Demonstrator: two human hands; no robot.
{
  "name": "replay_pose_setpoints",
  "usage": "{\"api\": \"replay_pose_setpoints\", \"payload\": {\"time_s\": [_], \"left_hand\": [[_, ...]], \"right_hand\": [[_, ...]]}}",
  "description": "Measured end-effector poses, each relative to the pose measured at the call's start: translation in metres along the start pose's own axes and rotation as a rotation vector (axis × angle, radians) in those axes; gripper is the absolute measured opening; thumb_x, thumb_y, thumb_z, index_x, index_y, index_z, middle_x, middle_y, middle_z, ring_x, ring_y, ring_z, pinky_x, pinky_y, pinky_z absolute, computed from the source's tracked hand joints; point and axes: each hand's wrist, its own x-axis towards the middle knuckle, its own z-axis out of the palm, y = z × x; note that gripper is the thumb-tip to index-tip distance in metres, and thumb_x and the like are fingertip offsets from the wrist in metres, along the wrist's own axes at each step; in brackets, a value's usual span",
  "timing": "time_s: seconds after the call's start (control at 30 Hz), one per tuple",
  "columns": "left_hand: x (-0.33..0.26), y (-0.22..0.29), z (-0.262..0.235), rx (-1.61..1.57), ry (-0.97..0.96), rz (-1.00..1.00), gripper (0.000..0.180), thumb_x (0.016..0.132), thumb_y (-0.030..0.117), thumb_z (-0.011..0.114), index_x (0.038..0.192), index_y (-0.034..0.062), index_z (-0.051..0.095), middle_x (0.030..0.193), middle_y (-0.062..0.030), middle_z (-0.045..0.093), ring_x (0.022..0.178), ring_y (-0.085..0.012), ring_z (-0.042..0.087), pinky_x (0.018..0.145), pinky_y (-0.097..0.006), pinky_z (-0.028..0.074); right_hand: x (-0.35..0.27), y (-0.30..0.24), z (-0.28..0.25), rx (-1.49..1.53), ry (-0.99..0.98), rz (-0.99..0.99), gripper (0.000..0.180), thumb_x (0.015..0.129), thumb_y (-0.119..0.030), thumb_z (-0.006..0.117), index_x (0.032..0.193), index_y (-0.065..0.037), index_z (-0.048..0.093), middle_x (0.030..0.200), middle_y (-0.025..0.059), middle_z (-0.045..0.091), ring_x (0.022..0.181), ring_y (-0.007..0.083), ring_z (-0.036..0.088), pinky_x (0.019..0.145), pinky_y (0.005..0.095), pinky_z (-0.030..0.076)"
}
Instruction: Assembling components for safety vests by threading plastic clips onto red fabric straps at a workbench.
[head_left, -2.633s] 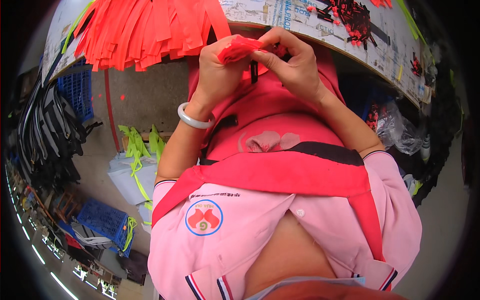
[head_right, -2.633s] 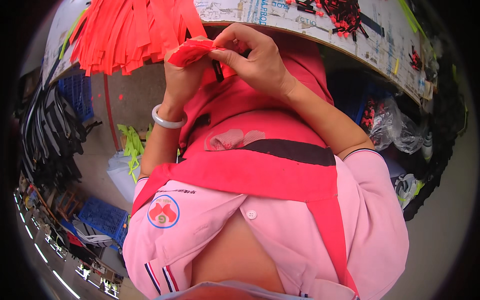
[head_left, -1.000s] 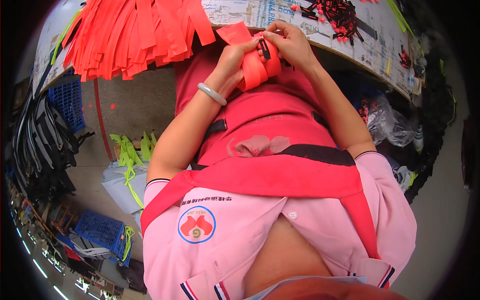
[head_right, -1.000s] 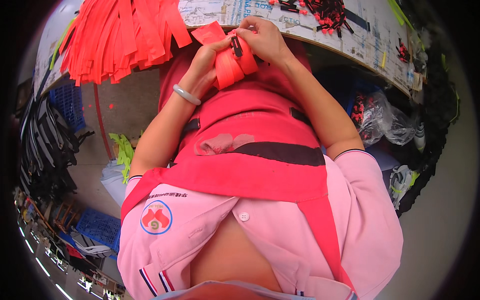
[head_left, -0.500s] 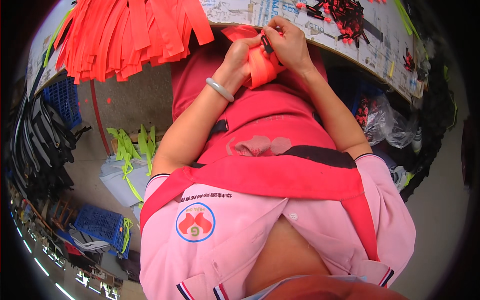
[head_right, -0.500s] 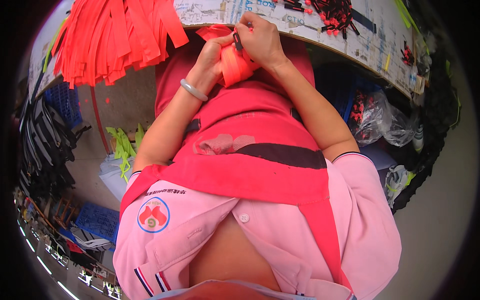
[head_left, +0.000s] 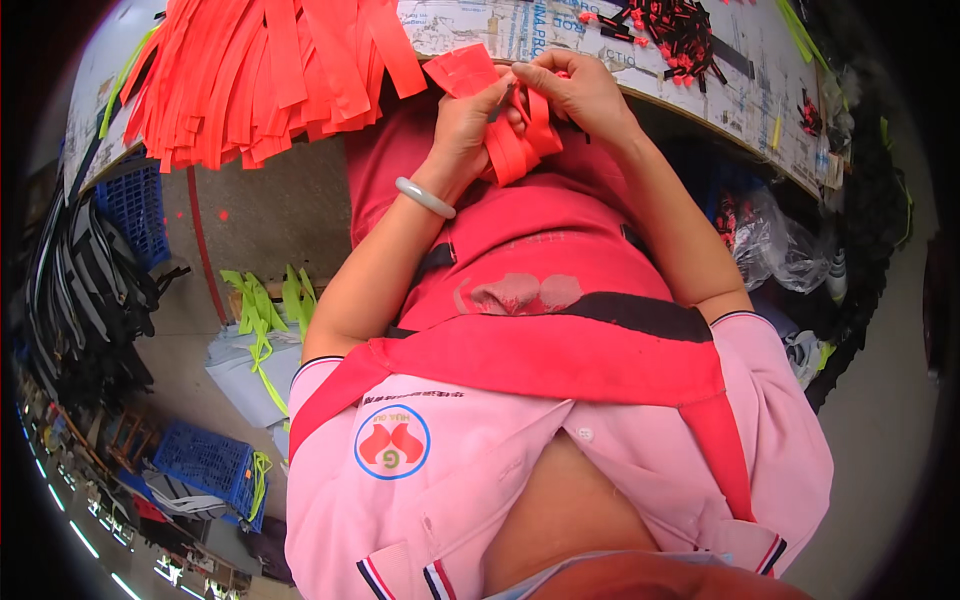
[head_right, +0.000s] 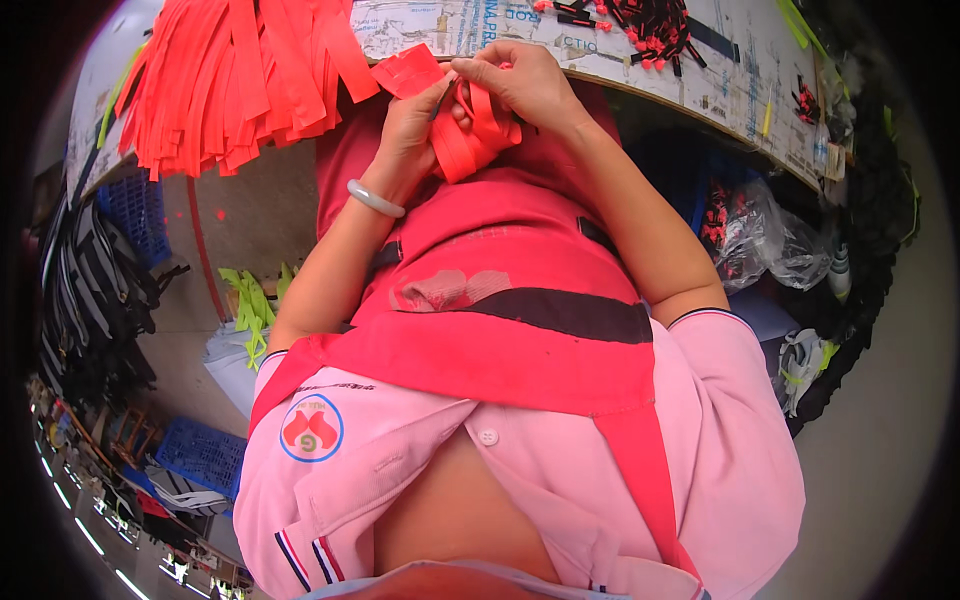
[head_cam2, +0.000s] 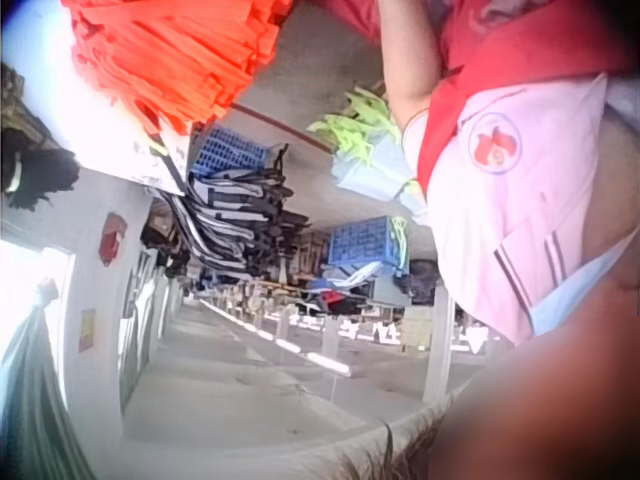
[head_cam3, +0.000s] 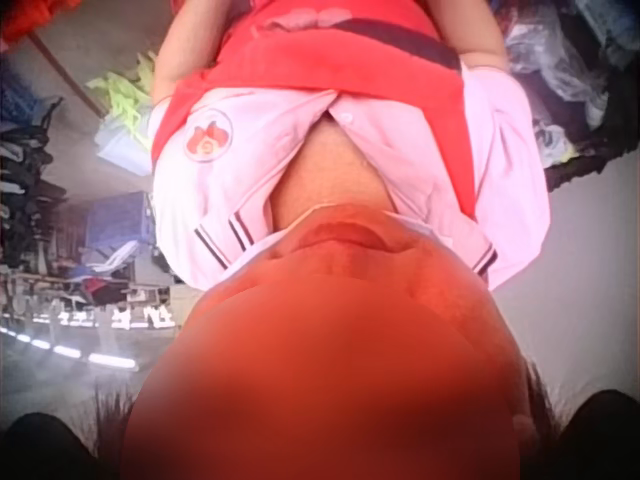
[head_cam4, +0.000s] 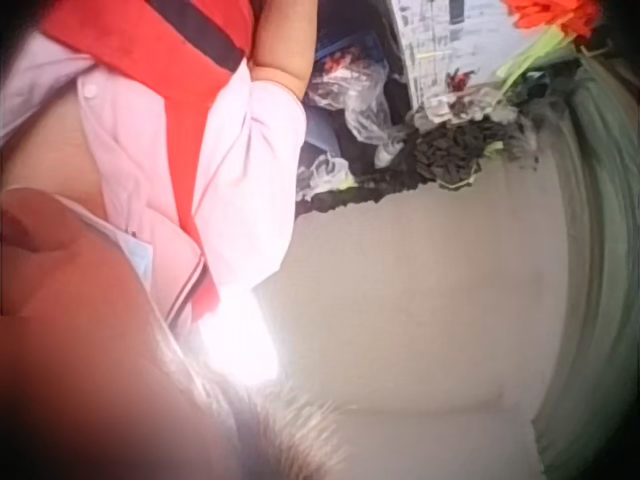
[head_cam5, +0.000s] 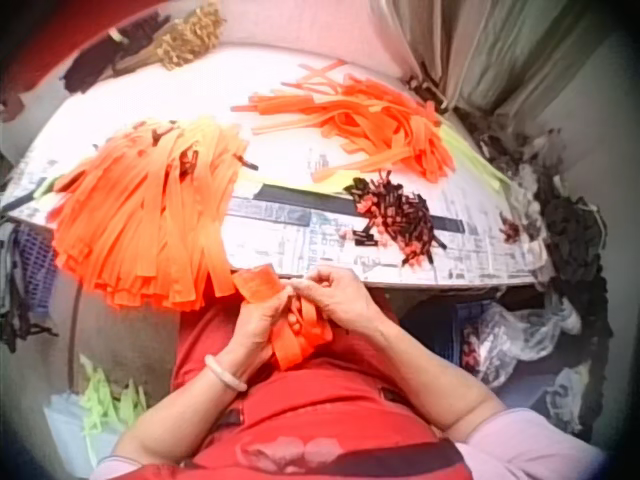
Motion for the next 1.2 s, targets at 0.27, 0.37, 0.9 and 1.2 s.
{"api": "replay_pose_setpoints", "payload": {"time_s": [0.27, 0.37, 0.9, 1.2], "left_hand": [[-0.015, 0.024, 0.007, 0.293, -0.082, 0.248, 0.013, 0.086, 0.009, 0.066, 0.096, 0.0018, 0.061, 0.068, -0.0028, 0.059, 0.054, -0.0109, 0.054, 0.048, -0.023, 0.043], [-0.02, 0.024, 0.011, 0.307, -0.078, 0.3, 0.011, 0.086, 0.008, 0.066, 0.094, 0.0024, 0.062, 0.068, -0.0021, 0.059, 0.053, -0.0094, 0.053, 0.049, -0.022, 0.042], [-0.055, 0.041, 0.009, 0.516, -0.157, 0.381, 0.005, 0.085, 0.006, 0.066, 0.088, 0.0024, 0.063, 0.071, 0.0016, 0.058, 0.059, -0.0056, 0.05, 0.052, -0.02, 0.039], [-0.063, 0.055, 0.014, 0.651, -0.175, 0.629, 0.007, 0.08, -0.002, 0.069, 0.086, -0.0001, 0.066, 0.076, -0.0014, 0.064, 0.067, -0.0068, 0.057, 0.059, -0.023, 0.047]], "right_hand": [[-0.014, -0.007, 0.005, 0.046, -0.084, -0.305, 0.022, 0.087, -0.021, 0.067, 0.09, 0.0, 0.065, 0.071, 0.0004, 0.061, 0.064, 0.0042, 0.054, 0.058, 0.0213, 0.045], [-0.02, -0.004, 0.013, -0.026, 0.014, -0.456, 0.02, 0.087, -0.019, 0.066, 0.092, 0.001, 0.063, 0.07, 0.0022, 0.058, 0.064, 0.0056, 0.05, 0.059, 0.0226, 0.044], [-0.044, -0.008, 0.03, -0.003, -0.171, -0.4, 0.016, 0.088, -0.015, 0.063, 0.092, 0.0, 0.058, 0.069, 0.0009, 0.052, 0.062, 0.0052, 0.044, 0.056, 0.0234, 0.039], [-0.052, -0.051, 0.024, -0.123, -0.216, -0.424, 0.012, 0.086, -0.012, 0.063, 0.089, -0.001, 0.06, 0.069, 0.0031, 0.056, 0.062, 0.0066, 0.049, 0.057, 0.0244, 0.041]]}}
